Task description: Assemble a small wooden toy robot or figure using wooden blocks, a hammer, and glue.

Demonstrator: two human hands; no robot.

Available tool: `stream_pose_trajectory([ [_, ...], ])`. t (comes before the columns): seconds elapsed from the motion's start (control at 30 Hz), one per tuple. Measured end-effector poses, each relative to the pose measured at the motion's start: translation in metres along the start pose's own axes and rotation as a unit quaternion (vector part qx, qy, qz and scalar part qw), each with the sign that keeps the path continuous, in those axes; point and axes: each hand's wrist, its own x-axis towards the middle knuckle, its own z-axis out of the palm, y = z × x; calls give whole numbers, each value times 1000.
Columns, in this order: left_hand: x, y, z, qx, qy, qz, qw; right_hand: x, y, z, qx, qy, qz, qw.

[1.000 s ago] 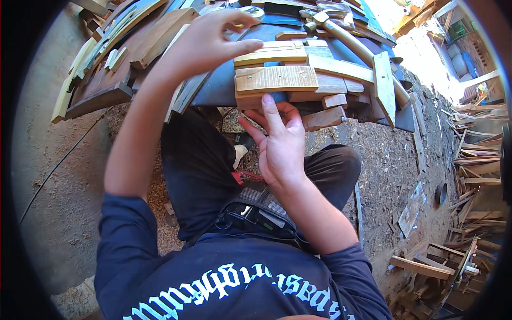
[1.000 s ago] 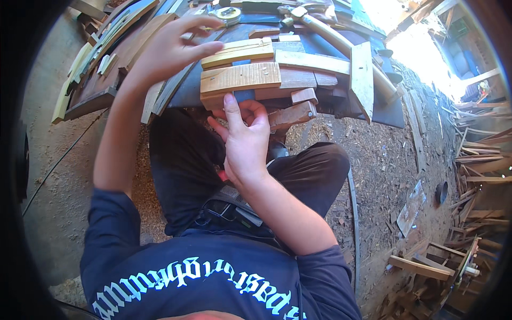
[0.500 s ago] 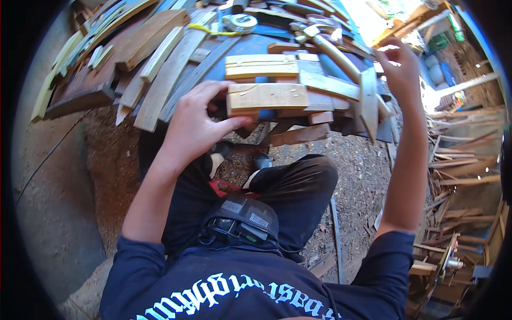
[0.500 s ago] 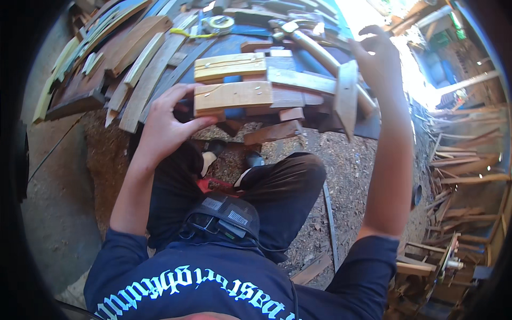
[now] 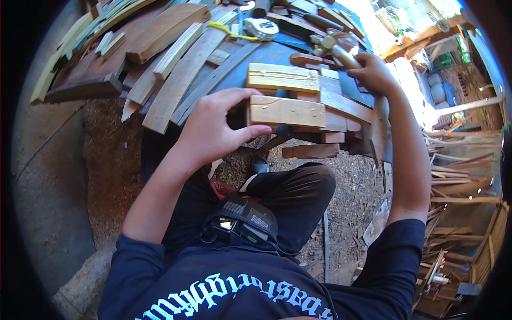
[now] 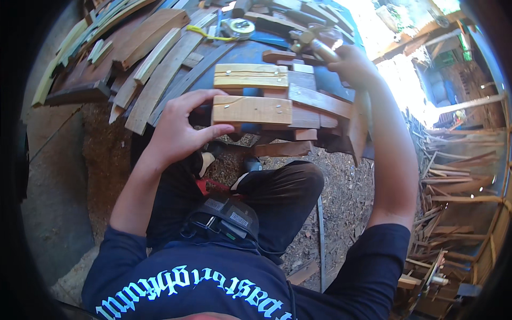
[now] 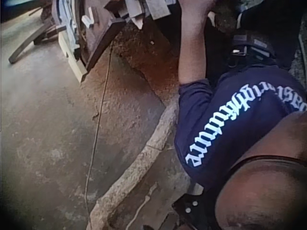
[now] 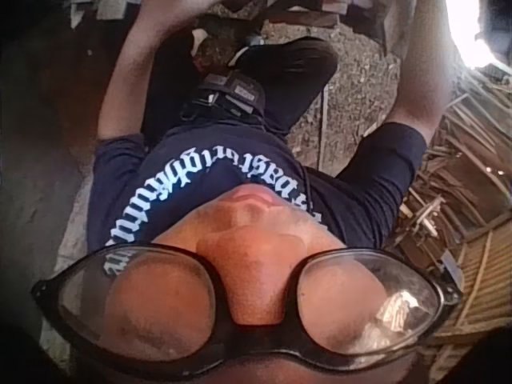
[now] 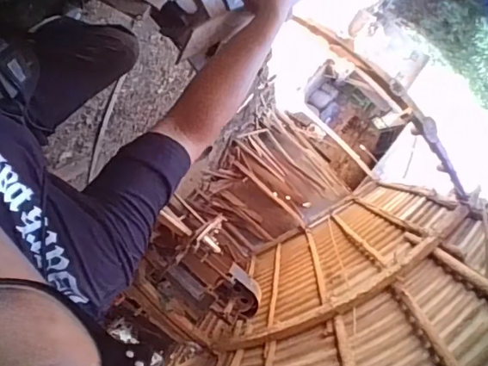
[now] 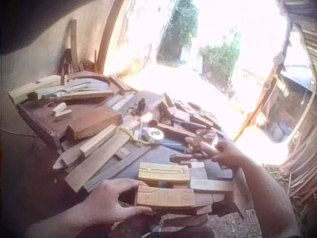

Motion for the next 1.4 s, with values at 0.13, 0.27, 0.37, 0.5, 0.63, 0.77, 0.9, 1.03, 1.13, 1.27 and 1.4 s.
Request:
stream_pose_trajectory([
  [0.13, 8, -7, 5, 3, -3, 61, 998, 5, 10, -2, -111, 222, -129, 960],
  [0.27, 4, -15, 7, -7, 8, 64, 998, 25, -3, -29, -40, 370, -156, 915],
  [0.37, 2, -22, 8, -7, 10, 60, 998, 22, -20, -68, 40, 398, -240, 885],
  [0.5, 2, -16, 9, -4, 10, 66, 998, -79, -80, -120, -129, 247, -285, 917],
  [0.63, 1, -20, 14, 13, 43, 102, 994, -200, -179, -2, 97, 206, -49, 973],
  [0.77, -6, -23, 10, 48, 29, 74, 996, -229, -177, 53, 48, 92, -96, 990],
  [0.9, -1, -23, 16, 46, 37, 89, 994, -224, -167, 59, -43, 84, -109, 990],
  [1.03, -2, -27, 19, 45, 54, 87, 994, -224, -176, 62, -2, 44, -73, 996],
  [1.13, 0, -27, 19, 43, 52, 90, 994, -226, -176, 63, -25, 58, -85, 994],
  [1.27, -2, -27, 19, 39, 58, 86, 994, -224, -181, 64, -41, 64, -107, 991],
  [1.4, -2, -29, 19, 36, 63, 79, 994, -240, -203, 58, 80, 227, -56, 969],
])
